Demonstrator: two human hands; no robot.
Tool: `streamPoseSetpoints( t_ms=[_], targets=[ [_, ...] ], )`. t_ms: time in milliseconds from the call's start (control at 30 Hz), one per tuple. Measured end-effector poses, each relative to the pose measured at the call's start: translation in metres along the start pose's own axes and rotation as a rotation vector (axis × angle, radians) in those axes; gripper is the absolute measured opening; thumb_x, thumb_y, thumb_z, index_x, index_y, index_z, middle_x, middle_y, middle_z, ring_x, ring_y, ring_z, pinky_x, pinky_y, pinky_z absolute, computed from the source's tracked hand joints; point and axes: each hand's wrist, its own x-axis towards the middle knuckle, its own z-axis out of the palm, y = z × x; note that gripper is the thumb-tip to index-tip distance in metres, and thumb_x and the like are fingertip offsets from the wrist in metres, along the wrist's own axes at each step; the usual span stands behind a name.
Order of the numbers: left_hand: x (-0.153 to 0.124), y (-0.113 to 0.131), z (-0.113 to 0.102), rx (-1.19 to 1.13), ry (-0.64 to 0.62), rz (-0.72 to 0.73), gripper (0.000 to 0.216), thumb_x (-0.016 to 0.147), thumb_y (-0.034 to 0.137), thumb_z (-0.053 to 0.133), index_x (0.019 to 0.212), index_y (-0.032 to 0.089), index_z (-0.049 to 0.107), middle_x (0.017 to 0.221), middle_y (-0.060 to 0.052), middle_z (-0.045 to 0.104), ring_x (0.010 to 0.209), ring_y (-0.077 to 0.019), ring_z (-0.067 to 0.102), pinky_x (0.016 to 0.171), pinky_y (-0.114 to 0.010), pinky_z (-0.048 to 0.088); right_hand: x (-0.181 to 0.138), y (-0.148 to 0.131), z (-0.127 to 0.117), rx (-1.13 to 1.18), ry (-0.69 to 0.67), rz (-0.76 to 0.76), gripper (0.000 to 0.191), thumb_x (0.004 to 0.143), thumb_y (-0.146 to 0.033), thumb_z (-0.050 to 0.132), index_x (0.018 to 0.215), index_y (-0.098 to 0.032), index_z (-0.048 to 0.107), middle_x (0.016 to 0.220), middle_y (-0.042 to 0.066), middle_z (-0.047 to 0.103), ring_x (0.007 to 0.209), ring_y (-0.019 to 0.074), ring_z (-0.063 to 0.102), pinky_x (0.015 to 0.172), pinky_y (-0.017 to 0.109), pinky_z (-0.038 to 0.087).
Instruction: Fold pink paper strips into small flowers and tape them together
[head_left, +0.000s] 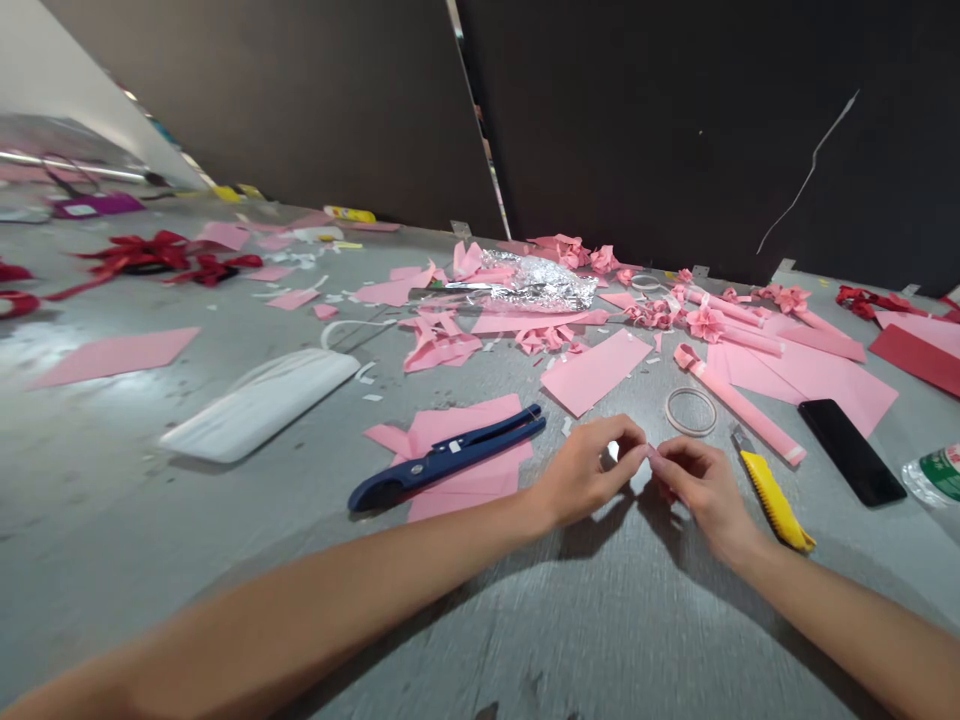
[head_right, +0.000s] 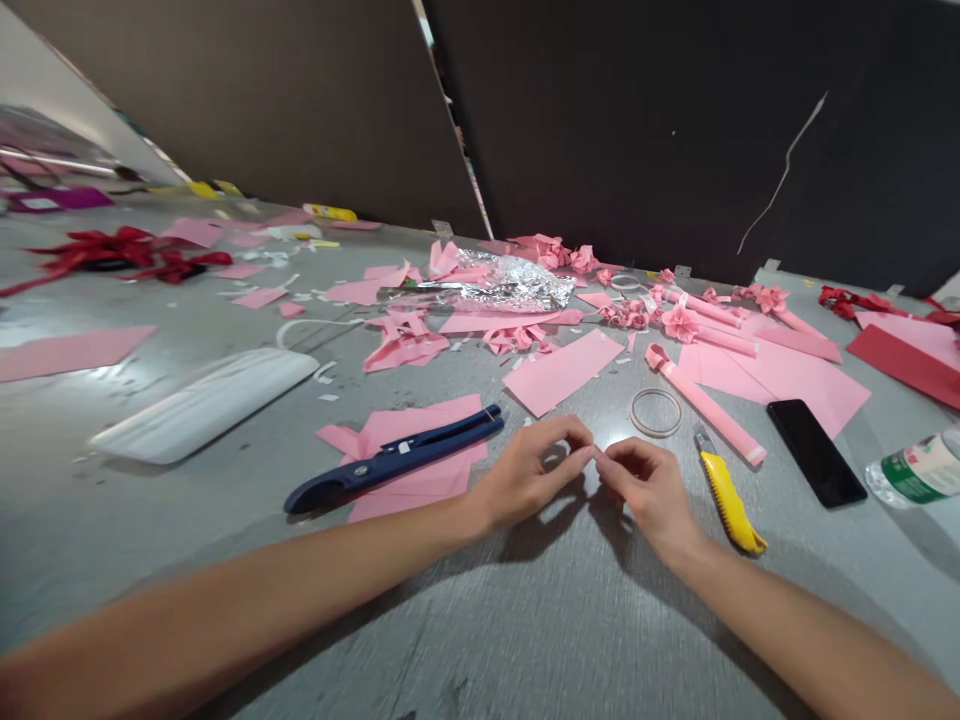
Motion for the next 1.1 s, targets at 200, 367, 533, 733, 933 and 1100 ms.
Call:
streamPoseSetpoints(
  t_ms=[200,367,533,733,933,1100],
  targets=[
    [0.001,-0.006,-0.001,-0.105,0.093,-0.129,0.017,0.101,0.034,0.065,0.091,0.021,0.069,0.085,-0.003,0.073,0.082,-0.019,0.066,0.078,-0.034,0.054,0.002,-0.003,-0.008,0.198,0.03,0.103,0.035,0.072,-0.051,0.099,0.09,-0.023,0.087,0.082,0.006,0.079,0.064,0.0168,0.063,0.057,0.03,0.045],
    [0.007,-0.013,0.0,-0.323,0.122,-0.242,0.025,0.099,0.044,0.071,0.09,0.022,0.068,0.079,-0.001,0.066,0.073,-0.0163,0.061,0.068,-0.031,0.049,0.002,-0.004,-0.009,0.352,0.132,0.087,0.036,0.066,-0.042,0.104,0.094,-0.026,0.088,0.094,0.006,0.082,0.072,0.0173,0.065,0.061,0.03,0.048],
    [0.008,-0.01,0.001,-0.371,-0.044,-0.268,0.029,0.097,0.049,0.076,0.09,0.021,0.072,0.083,-0.003,0.07,0.074,-0.0166,0.064,0.069,-0.031,0.052,0.003,0.001,-0.004,0.232,0.1,0.062,0.035,0.074,-0.049,0.1,0.091,-0.02,0.088,0.089,0.009,0.081,0.068,0.019,0.065,0.057,0.031,0.049],
    [0.006,-0.004,-0.001,-0.224,-0.084,-0.214,0.026,0.101,0.043,0.07,0.088,0.02,0.072,0.082,-0.003,0.073,0.075,-0.0171,0.065,0.07,-0.031,0.049,0.004,0.001,-0.002,0.123,0.056,0.056,0.04,0.076,-0.057,0.096,0.082,-0.019,0.084,0.078,0.008,0.078,0.061,0.018,0.066,0.052,0.029,0.048],
    [0.006,-0.002,-0.002,-0.137,-0.041,-0.146,0.027,0.104,0.04,0.066,0.088,0.02,0.074,0.087,-0.005,0.077,0.081,-0.0195,0.067,0.073,-0.033,0.05,0.002,0.0,-0.003,0.094,0.048,0.042,0.042,0.079,-0.06,0.094,0.078,-0.021,0.081,0.071,0.005,0.074,0.059,0.0178,0.064,0.053,0.03,0.05],
    [0.005,-0.002,-0.002,-0.156,-0.031,-0.155,0.027,0.105,0.04,0.064,0.089,0.02,0.072,0.086,-0.004,0.076,0.08,-0.0191,0.066,0.071,-0.033,0.049,0.003,0.002,-0.002,0.079,0.028,0.011,0.041,0.081,-0.06,0.093,0.086,-0.02,0.085,0.078,0.007,0.077,0.059,0.0172,0.065,0.051,0.029,0.049]
  ],
)
